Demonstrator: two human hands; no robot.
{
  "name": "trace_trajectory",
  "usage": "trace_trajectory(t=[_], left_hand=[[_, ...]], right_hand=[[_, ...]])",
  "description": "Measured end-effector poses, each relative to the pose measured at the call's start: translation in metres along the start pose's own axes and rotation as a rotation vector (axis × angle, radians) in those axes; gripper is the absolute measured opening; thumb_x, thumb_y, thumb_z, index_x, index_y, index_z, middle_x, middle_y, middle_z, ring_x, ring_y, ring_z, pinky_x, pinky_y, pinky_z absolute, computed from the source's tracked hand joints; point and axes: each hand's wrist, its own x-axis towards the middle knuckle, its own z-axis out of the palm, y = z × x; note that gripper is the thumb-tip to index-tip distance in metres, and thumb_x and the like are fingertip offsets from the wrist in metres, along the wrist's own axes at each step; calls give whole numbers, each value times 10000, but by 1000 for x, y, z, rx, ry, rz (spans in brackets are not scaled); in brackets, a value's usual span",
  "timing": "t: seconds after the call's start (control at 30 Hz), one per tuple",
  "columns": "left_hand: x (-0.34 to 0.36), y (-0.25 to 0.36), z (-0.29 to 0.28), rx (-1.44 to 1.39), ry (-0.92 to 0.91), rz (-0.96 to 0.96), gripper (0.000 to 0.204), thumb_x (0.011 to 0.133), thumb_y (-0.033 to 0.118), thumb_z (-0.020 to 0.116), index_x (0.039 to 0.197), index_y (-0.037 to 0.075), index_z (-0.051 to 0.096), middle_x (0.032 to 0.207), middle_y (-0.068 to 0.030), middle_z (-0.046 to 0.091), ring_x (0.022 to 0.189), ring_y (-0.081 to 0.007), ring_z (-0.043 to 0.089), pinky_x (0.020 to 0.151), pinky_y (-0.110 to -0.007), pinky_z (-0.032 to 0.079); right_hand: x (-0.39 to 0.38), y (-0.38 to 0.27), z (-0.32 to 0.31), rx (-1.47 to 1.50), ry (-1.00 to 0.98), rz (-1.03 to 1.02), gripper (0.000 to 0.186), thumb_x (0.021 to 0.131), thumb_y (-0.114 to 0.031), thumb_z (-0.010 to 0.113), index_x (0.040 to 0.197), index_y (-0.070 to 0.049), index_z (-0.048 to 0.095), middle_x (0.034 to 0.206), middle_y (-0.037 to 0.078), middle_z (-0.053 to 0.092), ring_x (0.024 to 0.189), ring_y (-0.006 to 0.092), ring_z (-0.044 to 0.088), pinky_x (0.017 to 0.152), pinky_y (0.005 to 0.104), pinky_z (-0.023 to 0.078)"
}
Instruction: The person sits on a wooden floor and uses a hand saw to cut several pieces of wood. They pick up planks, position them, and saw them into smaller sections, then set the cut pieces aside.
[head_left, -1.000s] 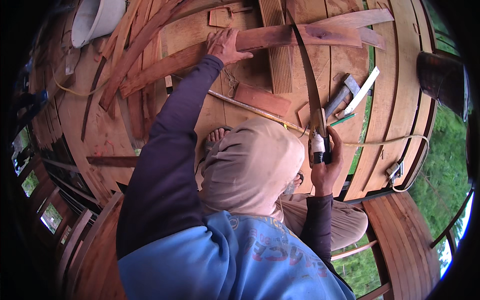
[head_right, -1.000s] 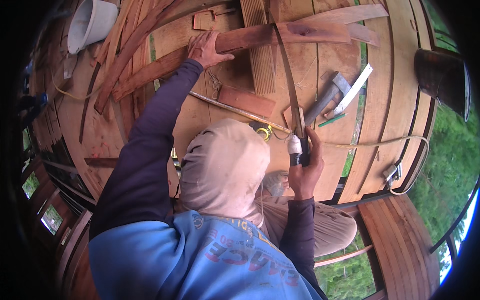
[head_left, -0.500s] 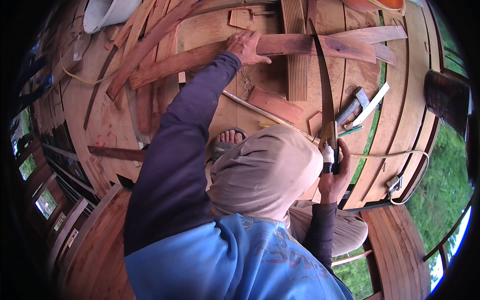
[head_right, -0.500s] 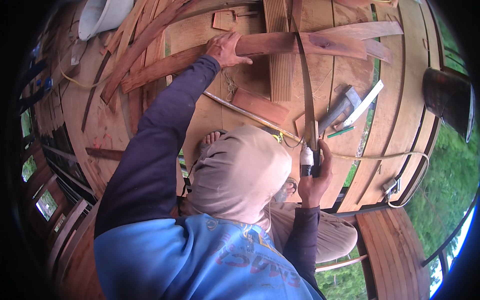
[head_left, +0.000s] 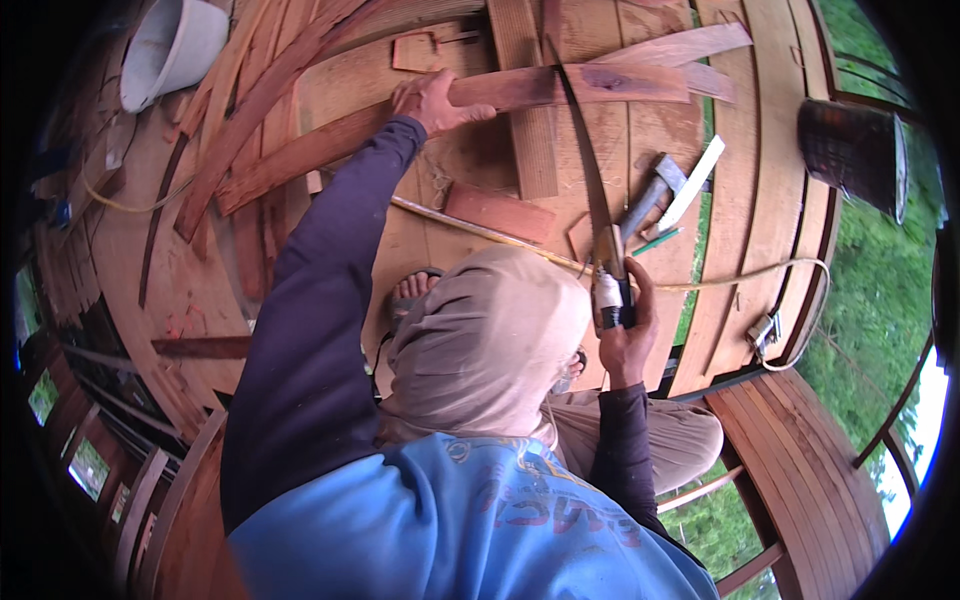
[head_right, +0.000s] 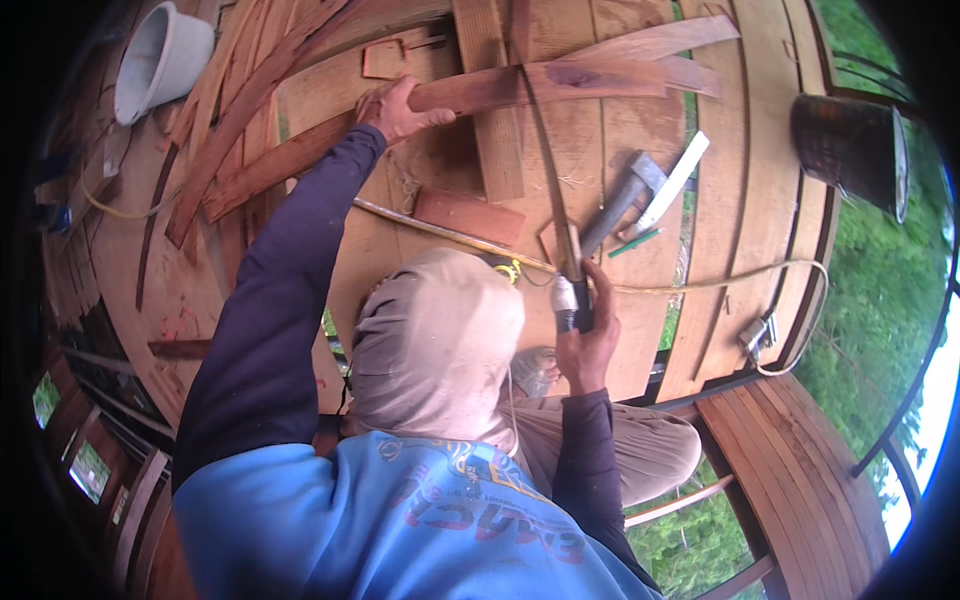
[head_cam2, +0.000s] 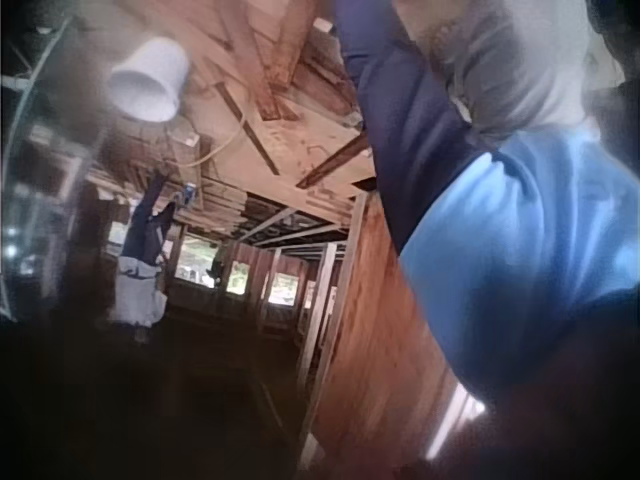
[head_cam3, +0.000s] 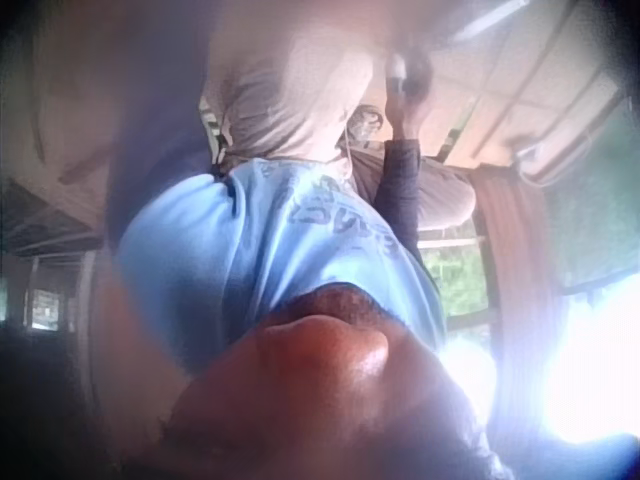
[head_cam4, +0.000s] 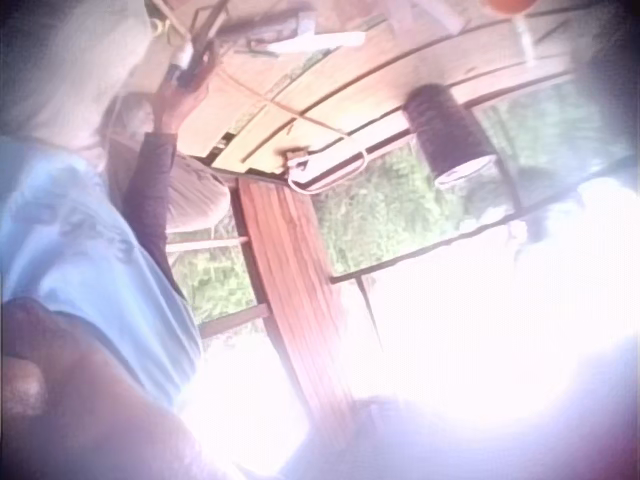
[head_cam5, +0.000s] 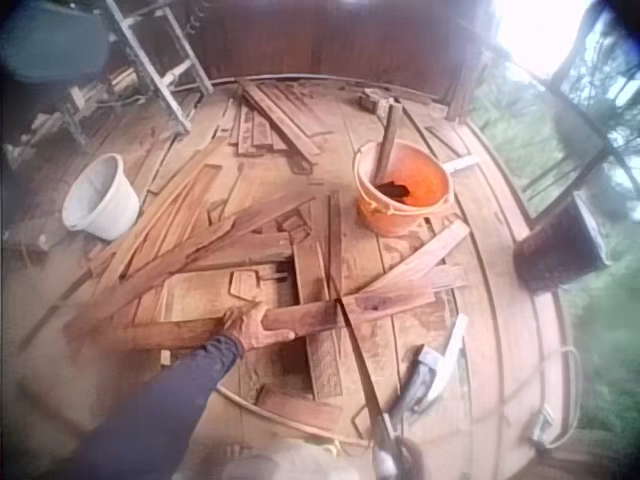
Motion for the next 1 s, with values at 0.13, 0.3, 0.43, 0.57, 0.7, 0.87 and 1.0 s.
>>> trace_trajectory(t=[0.13, 0.3, 0.43, 0.57, 0.7, 0.87, 1.0], left_hand=[[37, 8, 36, -79, 115, -241, 848, 885, 806, 416, 1128, 51, 717, 1115, -226, 715, 1090, -403, 664, 975, -534, 469], [57, 37, 58, 13, 207, -350, 717, 987, 640, 348, 935, 71, 781, 951, -226, 739, 982, -429, 697, 963, -528, 464], [55, 46, 50, 26, 118, -309, 691, 990, 614, 350, 942, 76, 782, 961, -227, 740, 988, -422, 697, 959, -546, 451], [53, 38, 54, 24, 143, -315, 676, 993, 601, 354, 925, 81, 782, 951, -218, 744, 991, -414, 698, 953, -580, 427], [53, 42, 52, -13, 118, -345, 650, 992, 581, 364, 905, 91, 781, 940, -203, 748, 987, -411, 698, 949, -593, 412], [51, 43, 49, -16, 120, -345, 620, 991, 551, 376, 884, 89, 776, 929, -200, 748, 958, -407, 704, 938, -561, 434], [51, 45, 54, 63, 188, -316, 571, 980, 500, 410, 827, 99, 787, 897, -198, 750, 896, -370, 735, 875, -511, 518]], right_hand=[[4, -9, -1, -135, -20, -48, 573, 838, 47, 627, 1387, -103, 557, 989, 146, 729, 896, 192, 704, 773, 310, 528], [5, -11, -5, -118, -25, -73, 553, 855, 20, 649, 1387, -95, 550, 983, 156, 731, 848, 205, 715, 733, 313, 532], [9, -15, -10, -168, -26, -83, 536, 866, -9, 681, 1382, -76, 550, 1026, 177, 730, 909, 232, 730, 766, 336, 549], [15, -26, -15, -182, -38, -148, 512, 865, -18, 694, 1361, -46, 568, 1110, 205, 721, 1002, 287, 736, 823, 361, 558], [18, -48, -20, -254, -64, -116, 518, 855, 13, 689, 1359, -21, 574, 1181, 220, 707, 1059, 330, 725, 866, 376, 559], [19, -51, -21, -322, -70, -231, 544, 842, 51, 680, 1372, 7, 567, 1240, 231, 687, 1152, 338, 691, 945, 376, 547], [18, -43, -19, -286, -52, -203, 504, 869, 30, 678, 1363, 28, 576, 1265, 240, 677, 1178, 325, 679, 964, 380, 543]])
